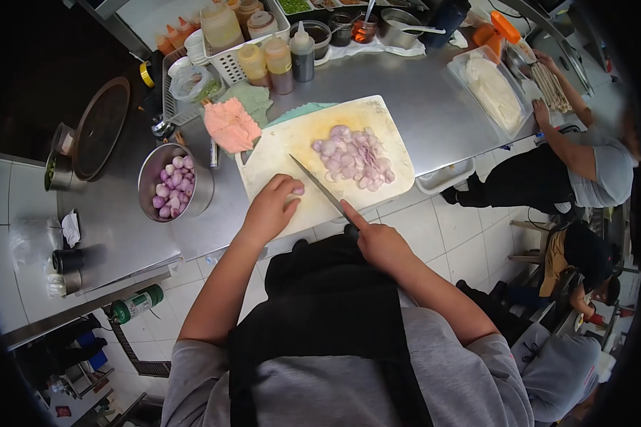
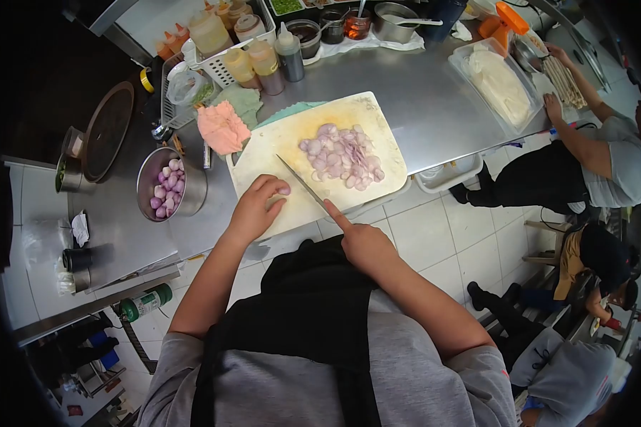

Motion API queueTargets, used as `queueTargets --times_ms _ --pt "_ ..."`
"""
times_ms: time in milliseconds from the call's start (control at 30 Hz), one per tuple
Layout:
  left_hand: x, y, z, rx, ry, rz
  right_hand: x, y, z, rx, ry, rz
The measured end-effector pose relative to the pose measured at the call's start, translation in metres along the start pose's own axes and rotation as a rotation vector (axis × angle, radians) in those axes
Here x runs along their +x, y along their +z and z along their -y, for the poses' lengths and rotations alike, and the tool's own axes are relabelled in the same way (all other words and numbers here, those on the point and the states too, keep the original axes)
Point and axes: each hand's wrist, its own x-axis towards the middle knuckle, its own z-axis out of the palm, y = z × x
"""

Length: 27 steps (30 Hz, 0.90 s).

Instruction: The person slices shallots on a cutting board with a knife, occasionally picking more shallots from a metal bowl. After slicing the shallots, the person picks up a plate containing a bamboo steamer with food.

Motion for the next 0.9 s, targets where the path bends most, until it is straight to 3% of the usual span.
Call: queueTargets --times_ms 233,300,400,600,800,900 --pt "0.007 0.016 0.006 0.015 -0.073 0.003 -0.029 -0.014 0.006 -0.103 -0.018 0.048" --pt "0.009 0.016 0.009 0.127 0.08 -0.025 -0.031 -0.018 0.006 -0.112 -0.023 0.046" --pt "0.008 0.012 0.013 0.154 0.116 0.018 -0.03 -0.02 0.009 -0.163 -0.008 0.071" --pt "0.007 0.012 0.021 0.178 0.12 0.063 -0.008 -0.006 0.001 -0.208 -0.068 -0.014" --pt "0.005 0.012 0.02 0.217 0.134 0.06 -0.009 -0.002 -0.001 -0.19 -0.043 0.056" --pt "0.004 0.01 0.019 0.21 0.139 0.051 -0.005 0.001 -0.004 -0.191 -0.119 -0.048"
